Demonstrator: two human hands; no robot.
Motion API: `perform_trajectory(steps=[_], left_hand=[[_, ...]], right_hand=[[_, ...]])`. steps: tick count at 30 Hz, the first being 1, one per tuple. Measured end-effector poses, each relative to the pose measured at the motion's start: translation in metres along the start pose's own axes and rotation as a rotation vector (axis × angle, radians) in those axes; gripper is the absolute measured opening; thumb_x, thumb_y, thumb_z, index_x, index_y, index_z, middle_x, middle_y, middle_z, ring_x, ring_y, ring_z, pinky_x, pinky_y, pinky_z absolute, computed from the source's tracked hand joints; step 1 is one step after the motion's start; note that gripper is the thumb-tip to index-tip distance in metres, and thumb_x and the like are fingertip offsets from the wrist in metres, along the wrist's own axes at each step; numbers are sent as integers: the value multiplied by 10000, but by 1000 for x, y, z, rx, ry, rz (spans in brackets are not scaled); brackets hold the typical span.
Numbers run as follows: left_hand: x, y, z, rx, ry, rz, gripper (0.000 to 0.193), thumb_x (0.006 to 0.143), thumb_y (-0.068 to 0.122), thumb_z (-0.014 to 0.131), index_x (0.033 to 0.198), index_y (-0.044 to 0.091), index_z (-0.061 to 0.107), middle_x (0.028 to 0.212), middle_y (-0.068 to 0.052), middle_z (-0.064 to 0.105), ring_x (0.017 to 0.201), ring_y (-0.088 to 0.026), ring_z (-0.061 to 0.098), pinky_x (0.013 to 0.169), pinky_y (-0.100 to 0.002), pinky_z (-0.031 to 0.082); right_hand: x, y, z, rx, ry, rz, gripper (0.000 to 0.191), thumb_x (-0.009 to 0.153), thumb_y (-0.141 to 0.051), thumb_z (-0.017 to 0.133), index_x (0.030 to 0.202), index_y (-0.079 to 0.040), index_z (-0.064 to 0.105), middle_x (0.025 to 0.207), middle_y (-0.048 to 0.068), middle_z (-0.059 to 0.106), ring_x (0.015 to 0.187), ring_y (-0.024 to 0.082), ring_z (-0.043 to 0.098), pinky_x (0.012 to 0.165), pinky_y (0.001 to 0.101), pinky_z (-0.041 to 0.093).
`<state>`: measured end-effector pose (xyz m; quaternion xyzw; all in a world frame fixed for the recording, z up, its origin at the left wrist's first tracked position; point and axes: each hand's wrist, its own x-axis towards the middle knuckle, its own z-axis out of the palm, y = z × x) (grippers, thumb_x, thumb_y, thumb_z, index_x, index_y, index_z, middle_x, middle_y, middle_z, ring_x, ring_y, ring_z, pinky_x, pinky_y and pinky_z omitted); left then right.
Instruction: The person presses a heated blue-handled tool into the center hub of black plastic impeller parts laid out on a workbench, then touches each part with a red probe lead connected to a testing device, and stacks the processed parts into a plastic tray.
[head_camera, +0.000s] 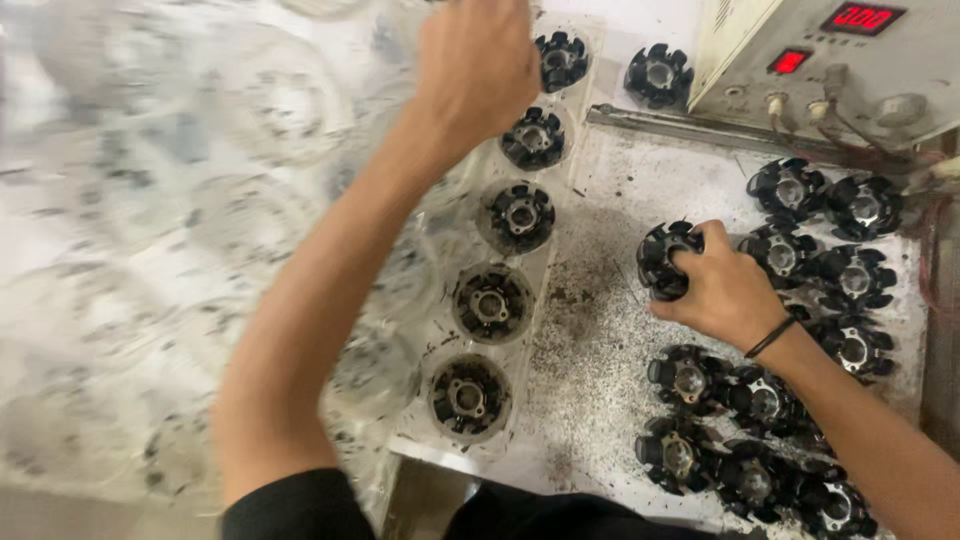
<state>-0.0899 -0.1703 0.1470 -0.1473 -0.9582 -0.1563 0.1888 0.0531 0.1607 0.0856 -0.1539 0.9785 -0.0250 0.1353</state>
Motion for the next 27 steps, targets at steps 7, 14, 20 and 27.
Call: perform_trajectory(steps=[7,14,20,27], left_hand=[[38,-32,103,-313,-104,-4,491,1019,398,628,1267,-23,586,1268,-245,605,1133,-425,611,949,-519,502],[12,-165,10,138,-340,-219,627,903,559,696,1446,279,555,1503,-191,483,1387,-408,402,1146,-682,186],[21,-145,52,32,-118,-179,583,933,429,741,1464,264,564,1424,-206,566,1306,-409,505,1105,-549,373],[31,-135,53,-12,-80,-237,963,845,379,791,1574,6,285,1274,-243,608,1186,-440,550,1036,-521,442]], right_hand=[[35,38,-19,281,134,-67,609,542,-495,953,937,-68,775,1127,196,626,875,405,704,789,475,584],[173,12,-91,1060,287,-360,780,649,-412,951,1233,-3,633,1161,96,724,1065,232,716,963,366,617],[313,-61,-93,525,787,-561,679,734,-437,1006,1216,-19,773,1347,220,545,1164,363,641,974,452,575],[341,-105,-116,305,487,-422,784,626,-646,942,1013,11,760,1269,210,558,1022,380,649,882,477,553]])
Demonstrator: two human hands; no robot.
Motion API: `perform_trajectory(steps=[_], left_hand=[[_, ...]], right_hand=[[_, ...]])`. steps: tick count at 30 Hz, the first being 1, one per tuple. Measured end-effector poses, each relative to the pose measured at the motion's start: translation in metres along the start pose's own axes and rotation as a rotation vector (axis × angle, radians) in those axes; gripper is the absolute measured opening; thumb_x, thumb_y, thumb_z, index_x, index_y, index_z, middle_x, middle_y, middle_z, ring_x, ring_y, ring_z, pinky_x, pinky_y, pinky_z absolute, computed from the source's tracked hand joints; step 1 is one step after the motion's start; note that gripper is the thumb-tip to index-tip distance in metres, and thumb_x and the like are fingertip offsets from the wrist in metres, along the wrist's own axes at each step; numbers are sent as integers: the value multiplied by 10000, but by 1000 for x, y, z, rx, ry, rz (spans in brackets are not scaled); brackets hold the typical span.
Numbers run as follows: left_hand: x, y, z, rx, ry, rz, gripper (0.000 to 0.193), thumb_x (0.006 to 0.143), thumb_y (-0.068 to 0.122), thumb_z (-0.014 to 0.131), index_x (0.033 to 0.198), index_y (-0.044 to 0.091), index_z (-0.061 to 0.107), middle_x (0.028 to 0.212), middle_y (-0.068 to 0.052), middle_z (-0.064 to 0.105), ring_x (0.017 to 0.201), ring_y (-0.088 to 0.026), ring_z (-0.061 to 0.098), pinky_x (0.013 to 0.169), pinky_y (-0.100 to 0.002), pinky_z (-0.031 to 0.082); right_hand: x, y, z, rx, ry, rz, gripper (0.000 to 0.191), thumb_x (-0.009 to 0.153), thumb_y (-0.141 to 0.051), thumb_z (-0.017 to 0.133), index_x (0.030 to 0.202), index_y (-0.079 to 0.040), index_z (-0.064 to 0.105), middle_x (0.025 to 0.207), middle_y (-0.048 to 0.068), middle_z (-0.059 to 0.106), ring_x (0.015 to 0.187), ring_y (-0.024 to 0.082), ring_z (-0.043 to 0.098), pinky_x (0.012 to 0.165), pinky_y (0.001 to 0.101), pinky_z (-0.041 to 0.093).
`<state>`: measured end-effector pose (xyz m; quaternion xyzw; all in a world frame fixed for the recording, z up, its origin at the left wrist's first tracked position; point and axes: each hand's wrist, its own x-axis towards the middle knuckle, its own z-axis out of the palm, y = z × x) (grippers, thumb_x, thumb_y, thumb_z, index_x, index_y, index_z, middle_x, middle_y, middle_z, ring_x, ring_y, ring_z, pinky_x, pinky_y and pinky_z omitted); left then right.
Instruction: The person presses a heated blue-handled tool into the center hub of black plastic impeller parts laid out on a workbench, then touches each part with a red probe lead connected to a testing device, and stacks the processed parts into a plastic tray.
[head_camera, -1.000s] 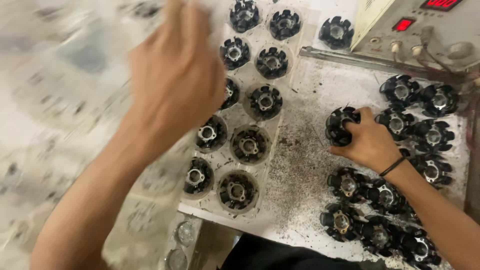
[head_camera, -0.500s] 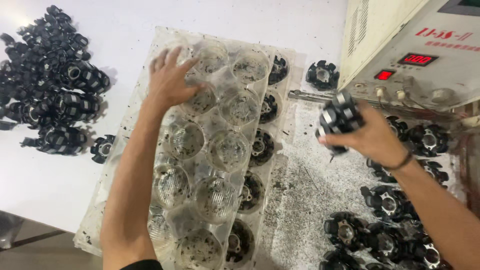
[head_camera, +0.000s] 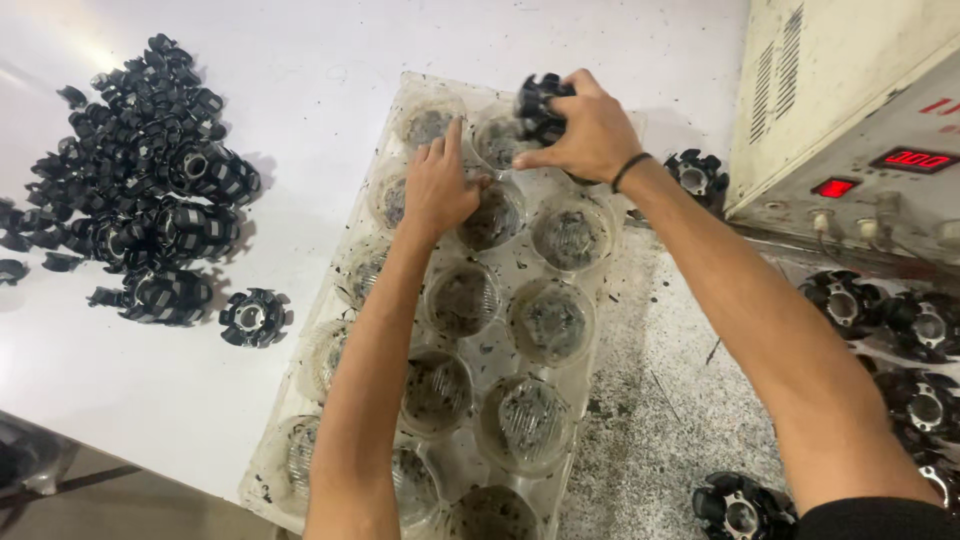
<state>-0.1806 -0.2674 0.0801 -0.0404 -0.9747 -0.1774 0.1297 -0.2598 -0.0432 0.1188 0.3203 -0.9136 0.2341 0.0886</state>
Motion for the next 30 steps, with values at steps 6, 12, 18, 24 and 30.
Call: perform_trajectory(steps=[6,12,18,24,30], left_hand=[[-7,-6,0,-367,226,70,983,750,203,673,1569,-32,185,1541,-382,329,1405,-527,349,1069,-520,446],[-11,-11,-11,-228,342,-15,823,927,366,539,1644,53,283,1703,-235,295,1599,-433,212,1295,-568,173],[-14,-3,2,31,1,-112,836,976,640,481,1550,43,369,1630,-189,318,1566,-369,198,1257,-571,58],[-17,43,-1,218,-9,-26,863,970,604,564,1462,-92,427,1545,-276,395,1502,-427,235,1212,-563,142],[-136,255,36,-239,-360,816,320,921,-12,513,1226,-8,609,1283,-211,668,1172,-335,671,953,-441,630]], right_hand=[[50,-66,52,-138,12,28,650,663,-589,908,1009,-57,767,1151,171,574,1120,356,604,920,483,505],[73,-102,73,37,52,-245,470,872,-160,693,1299,17,610,1480,320,454,1077,435,624,901,483,529],[-112,-6,-19,3,113,-181,95,952,-100,656,1017,-54,708,967,104,713,819,282,694,771,422,567],[-336,95,-101,-470,93,337,489,879,-377,731,1179,-5,626,1135,222,659,1039,394,634,893,497,513],[-366,114,-120,-498,14,622,671,739,-645,781,1142,-120,675,1097,208,643,1173,409,554,1164,654,145]])
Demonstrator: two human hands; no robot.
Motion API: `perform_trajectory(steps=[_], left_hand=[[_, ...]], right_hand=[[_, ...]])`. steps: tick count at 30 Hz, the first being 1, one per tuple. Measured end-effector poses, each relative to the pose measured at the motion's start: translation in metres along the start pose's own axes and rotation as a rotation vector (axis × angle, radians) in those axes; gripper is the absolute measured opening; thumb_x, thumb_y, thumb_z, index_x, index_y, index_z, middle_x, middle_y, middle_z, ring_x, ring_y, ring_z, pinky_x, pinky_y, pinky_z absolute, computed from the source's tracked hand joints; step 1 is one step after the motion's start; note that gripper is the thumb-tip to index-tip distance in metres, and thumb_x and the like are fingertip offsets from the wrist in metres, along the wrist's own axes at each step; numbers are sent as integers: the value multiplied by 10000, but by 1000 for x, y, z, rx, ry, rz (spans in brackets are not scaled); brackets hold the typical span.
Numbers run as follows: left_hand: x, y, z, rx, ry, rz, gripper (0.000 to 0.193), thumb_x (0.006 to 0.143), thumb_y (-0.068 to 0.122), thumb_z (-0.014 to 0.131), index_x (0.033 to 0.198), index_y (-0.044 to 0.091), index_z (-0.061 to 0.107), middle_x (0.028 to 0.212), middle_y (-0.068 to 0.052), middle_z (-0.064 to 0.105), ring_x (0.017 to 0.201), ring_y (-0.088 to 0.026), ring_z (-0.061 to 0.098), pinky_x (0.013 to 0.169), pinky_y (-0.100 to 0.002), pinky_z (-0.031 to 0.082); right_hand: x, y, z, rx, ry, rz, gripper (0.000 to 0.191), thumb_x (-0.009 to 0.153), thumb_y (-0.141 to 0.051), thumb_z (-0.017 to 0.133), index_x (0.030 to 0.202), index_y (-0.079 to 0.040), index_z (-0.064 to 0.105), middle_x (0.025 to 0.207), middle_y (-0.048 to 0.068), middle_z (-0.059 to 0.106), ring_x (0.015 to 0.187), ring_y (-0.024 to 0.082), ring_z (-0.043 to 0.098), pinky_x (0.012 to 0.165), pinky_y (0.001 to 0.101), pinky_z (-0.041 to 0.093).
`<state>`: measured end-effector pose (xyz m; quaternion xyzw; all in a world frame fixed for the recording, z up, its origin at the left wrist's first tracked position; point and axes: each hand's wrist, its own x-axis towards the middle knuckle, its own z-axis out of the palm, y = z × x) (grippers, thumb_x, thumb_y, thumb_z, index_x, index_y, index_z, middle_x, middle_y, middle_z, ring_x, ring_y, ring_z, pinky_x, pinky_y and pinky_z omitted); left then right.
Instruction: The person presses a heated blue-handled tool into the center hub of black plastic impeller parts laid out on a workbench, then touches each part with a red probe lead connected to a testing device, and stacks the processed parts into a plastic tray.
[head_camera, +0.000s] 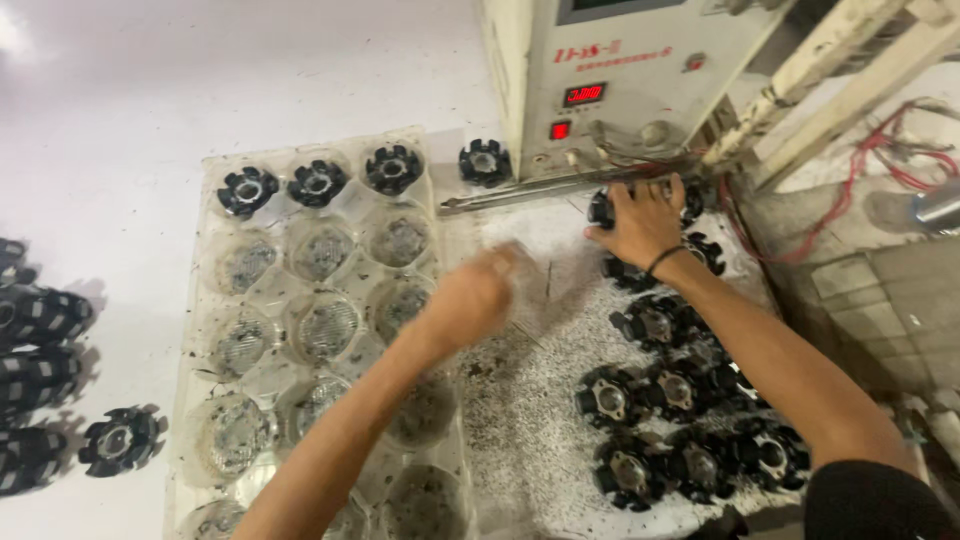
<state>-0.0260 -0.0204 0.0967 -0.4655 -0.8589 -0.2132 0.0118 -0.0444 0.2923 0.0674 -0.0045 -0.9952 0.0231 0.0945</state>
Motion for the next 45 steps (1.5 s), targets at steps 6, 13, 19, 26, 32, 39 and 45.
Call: perform_trajectory(steps=[6,13,19,26,32,39,45], left_hand=[[-11,131,74,-14,-360,345,604,709,375,861,1227,180,619,1535,-250,379,1388,-490,385,1084,-576,397],[-11,169,51,-246,-537,114,500,832,495,770,1193,169,657,1247,-209,518,1204,-376,506,1011,-542,476],[-50,227,83,12,-315,390,429,746,452,821,952,82,753,1230,-210,525,1206,-402,536,1010,-572,530],[-60,204,80,20,-322,393,405,702,388,861,981,108,773,1375,-201,533,1143,-375,667,679,-399,641],[-100,53,-43,91,248,-203,373,736,349,860,1054,158,815,1353,-247,581,1075,-348,646,857,-455,601],[-173,-119,-139,432,561,-888,498,787,476,857,936,6,784,1253,-270,571,968,-381,636,797,-497,553],[-191,-110,-143,428,531,-918,623,787,610,793,1004,27,779,1197,-231,591,1133,-418,514,986,-545,435]], right_hand=[[-56,42,-15,151,145,-139,605,809,-695,758,976,-115,801,1206,198,637,1218,376,557,1206,550,168],[-100,42,-5,35,-39,-129,686,612,-714,840,868,-77,839,1158,268,607,1162,365,550,1131,609,179],[-125,62,-37,283,0,-99,665,630,-665,831,894,-56,809,1113,194,641,1130,354,599,1121,546,374],[-189,34,-38,269,-79,-70,795,608,-588,868,1087,25,705,1435,248,487,1058,395,628,818,501,586],[-132,11,-33,261,-118,-151,774,561,-529,915,1106,-11,730,1300,211,555,1019,364,655,820,446,586],[0,-151,-43,855,50,-517,780,565,-452,977,1215,-84,751,1224,156,606,1138,302,610,1011,438,516],[60,-273,-31,682,117,-632,697,648,-531,969,1060,-25,722,1413,230,499,1089,379,633,884,464,564]])
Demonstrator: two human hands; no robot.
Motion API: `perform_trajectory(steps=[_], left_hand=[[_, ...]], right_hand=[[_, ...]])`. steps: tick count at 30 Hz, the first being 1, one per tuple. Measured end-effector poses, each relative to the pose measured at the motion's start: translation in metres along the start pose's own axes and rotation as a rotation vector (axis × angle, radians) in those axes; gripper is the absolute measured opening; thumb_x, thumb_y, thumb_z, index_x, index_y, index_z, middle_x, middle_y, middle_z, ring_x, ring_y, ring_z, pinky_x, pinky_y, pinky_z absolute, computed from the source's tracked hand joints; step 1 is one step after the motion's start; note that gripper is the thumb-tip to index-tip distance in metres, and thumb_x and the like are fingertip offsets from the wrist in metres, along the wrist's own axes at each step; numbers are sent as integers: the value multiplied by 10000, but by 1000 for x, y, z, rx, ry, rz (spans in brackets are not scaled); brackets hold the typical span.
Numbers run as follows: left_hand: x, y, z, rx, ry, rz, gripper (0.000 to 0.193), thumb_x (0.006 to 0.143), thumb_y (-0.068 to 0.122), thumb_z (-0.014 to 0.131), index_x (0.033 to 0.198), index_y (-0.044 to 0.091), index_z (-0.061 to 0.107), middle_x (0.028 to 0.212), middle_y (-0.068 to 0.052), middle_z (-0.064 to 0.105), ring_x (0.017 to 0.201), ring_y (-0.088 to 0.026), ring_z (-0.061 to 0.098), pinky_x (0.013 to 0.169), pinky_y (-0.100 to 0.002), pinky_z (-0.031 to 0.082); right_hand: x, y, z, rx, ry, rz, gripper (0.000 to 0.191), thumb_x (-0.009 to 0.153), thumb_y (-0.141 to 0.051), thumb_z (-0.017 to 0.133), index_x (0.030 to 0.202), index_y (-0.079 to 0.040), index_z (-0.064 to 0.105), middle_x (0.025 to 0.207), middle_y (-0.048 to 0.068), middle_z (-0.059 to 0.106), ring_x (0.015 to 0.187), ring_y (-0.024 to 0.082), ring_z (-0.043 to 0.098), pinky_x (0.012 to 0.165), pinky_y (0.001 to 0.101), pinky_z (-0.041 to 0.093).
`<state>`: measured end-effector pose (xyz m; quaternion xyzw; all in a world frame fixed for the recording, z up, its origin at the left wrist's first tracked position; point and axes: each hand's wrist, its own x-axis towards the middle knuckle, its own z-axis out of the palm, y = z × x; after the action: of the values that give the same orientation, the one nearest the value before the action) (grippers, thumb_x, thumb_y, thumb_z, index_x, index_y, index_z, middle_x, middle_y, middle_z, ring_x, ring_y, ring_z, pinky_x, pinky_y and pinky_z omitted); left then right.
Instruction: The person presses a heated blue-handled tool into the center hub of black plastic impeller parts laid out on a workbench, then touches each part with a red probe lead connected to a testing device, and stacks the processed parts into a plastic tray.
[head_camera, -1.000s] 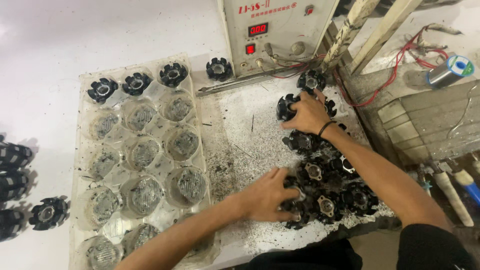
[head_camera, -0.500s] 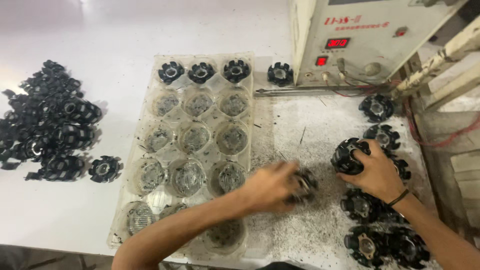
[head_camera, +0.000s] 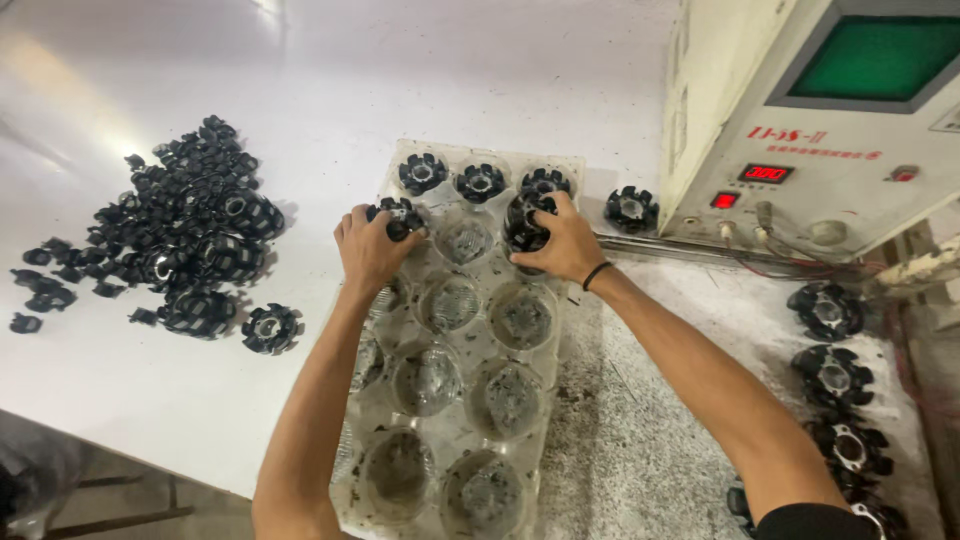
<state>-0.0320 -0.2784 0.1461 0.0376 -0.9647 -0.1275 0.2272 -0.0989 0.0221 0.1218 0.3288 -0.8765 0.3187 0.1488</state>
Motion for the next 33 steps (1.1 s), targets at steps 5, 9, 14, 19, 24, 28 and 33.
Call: perform_trajectory(steps=[5,9,14,19,24,28,33], left_hand=[[-53,-24,-3,141,-232,-10,680,851,639,686,1051,-9,736,1266,-277,558,1205,-424,482,997,-554,395],[-83,-25,-3,172,-201,60,592,949,579,612,990,6,753,1429,-263,540,1355,-395,454,1085,-531,374],[-96,-12,-19,12,-76,116,601,972,549,565,1232,20,680,1448,-221,554,1374,-387,460,1126,-522,370],[-91,24,17,-214,-164,373,684,1023,495,491,1555,68,447,1620,-222,391,1486,-417,342,1199,-527,272],[-98,50,25,-39,-354,447,735,1004,555,495,1560,93,362,1616,-217,310,1500,-384,261,1191,-529,224],[-109,131,10,-66,-447,558,740,991,551,531,1481,10,410,1574,-248,334,1462,-406,276,1165,-539,225],[-183,309,47,-679,-550,1115,507,929,264,642,1420,147,588,1447,-194,569,1330,-385,558,1086,-497,514]], right_hand=[[34,-14,10,-97,-415,179,681,607,-630,907,985,-81,767,1242,164,575,968,280,644,823,392,572],[60,-53,50,-210,-360,55,747,674,-727,799,1086,-106,748,1241,184,566,1061,321,564,881,477,508],[23,-75,77,-283,-332,4,770,856,-787,637,1046,-47,733,1365,221,543,1286,358,489,1082,554,372],[-50,-76,63,-142,-444,-315,521,950,-528,541,1164,-90,725,1421,233,521,1369,358,425,1128,662,214],[-162,24,-113,-287,11,140,227,993,-256,596,1082,-89,723,1178,122,731,1054,312,700,1012,497,512],[-254,77,-206,-628,-106,796,651,896,-557,723,1266,-36,599,1197,310,630,1071,458,631,884,517,538],[-256,85,-213,-709,-60,694,821,735,-668,758,1345,-131,647,1237,344,610,1124,574,543,910,675,460]])
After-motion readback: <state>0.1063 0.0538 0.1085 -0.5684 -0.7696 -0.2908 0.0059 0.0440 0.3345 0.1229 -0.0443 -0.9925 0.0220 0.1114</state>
